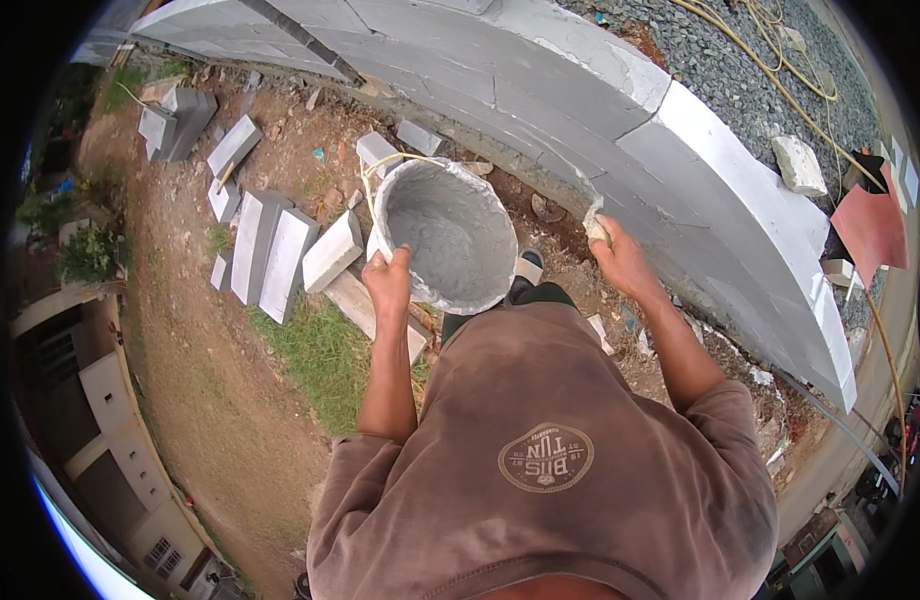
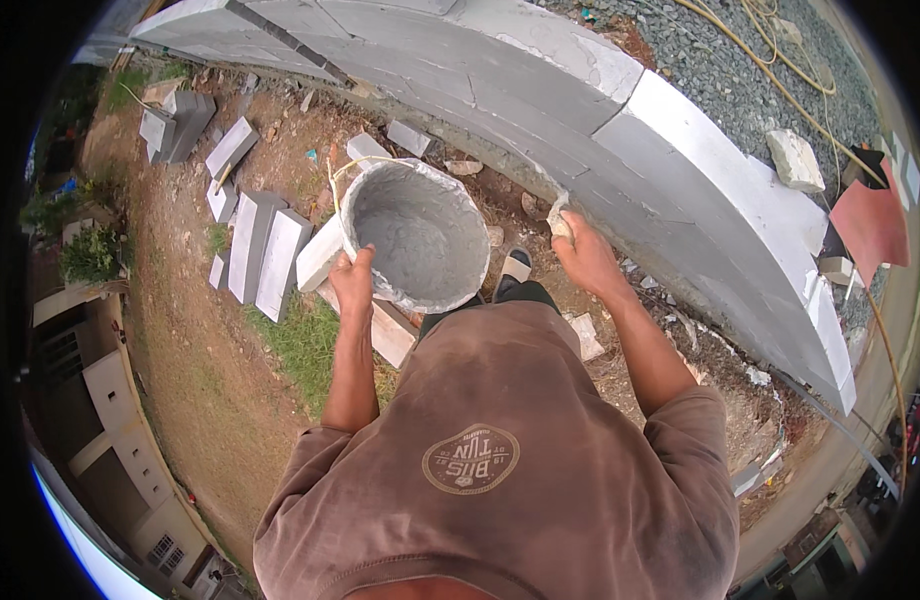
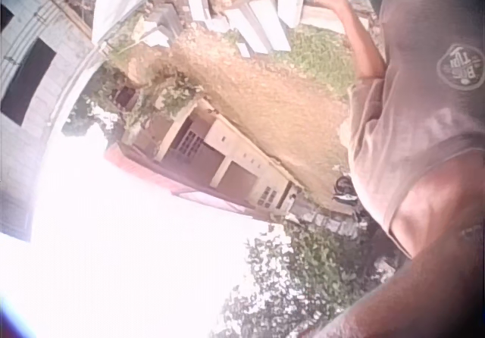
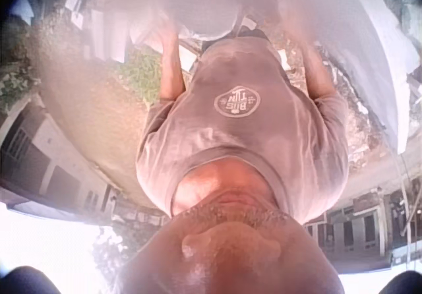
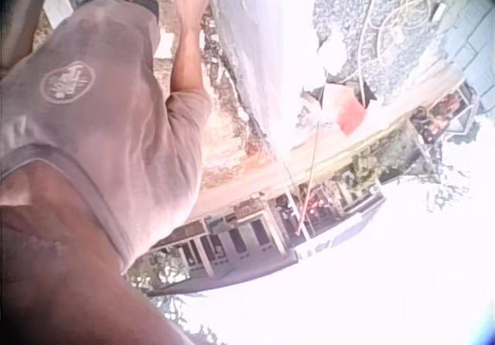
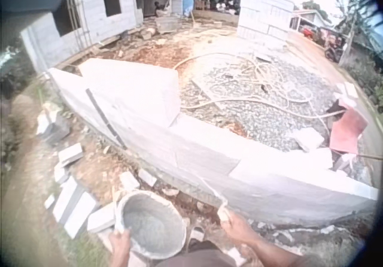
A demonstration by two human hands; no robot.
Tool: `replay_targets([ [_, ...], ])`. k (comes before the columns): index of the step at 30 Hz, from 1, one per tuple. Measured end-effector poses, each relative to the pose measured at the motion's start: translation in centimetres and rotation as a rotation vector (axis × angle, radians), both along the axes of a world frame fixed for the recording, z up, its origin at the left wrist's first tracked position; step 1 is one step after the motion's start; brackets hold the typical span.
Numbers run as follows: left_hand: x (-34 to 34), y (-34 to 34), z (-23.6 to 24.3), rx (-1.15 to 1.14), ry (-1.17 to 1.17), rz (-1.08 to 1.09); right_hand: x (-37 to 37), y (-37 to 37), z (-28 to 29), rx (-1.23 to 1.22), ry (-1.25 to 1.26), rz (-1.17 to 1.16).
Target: The person scoops mortar from a bucket with a trowel and applies it to the joints of a partially built block wall. They then pick up a white block, place it on the wall, and tap it into position before continuing to apply mortar to the joints.
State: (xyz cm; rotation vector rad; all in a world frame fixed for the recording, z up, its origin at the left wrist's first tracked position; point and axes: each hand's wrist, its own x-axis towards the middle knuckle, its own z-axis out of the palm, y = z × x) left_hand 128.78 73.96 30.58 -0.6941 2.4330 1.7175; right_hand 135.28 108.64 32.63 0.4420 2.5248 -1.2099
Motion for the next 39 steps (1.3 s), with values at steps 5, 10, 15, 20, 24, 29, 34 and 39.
replay_targets([
  [5, -1.3, 4.6, 2.6, -0.036, -0.024, -0.135, -3.1, -0.5, 0.1, 0.127, -0.204, 0.358],
  [10, -2.3, 7.3, 4.1, -0.088, 0.013, -0.174, -1.4, 0.9, 0.3, 0.141, 0.113, 0.146],
  [15, -2.6, 11.0, 4.0, -0.045, 0.095, -0.276, 0.2, 2.9, 1.5, 0.258, -0.115, 0.287],
  [20, -2.0, 14.7, 4.2, -0.112, 0.152, -0.436, -1.2, 0.1, -6.0, 0.226, -0.242, 0.327],
  [24, -2.6, 15.2, 4.6, -0.034, 0.09, -0.429, 0.9, 1.1, -6.2, -0.313, -0.411, 0.176],
  [29, -3.5, 15.8, 5.0, 0.122, 0.024, -0.329, 2.9, 5.3, -1.0, -0.806, -0.585, -0.119],
  [34, -4.0, 17.1, 3.6, 0.217, 0.033, -0.235, 1.6, 10.6, 4.4, -0.698, -0.4, -0.173],
  [39, -3.6, 17.8, 3.4, 0.19, 0.033, -0.238, -2.2, 15.5, 7.7, -0.202, -0.045, -0.207],
])
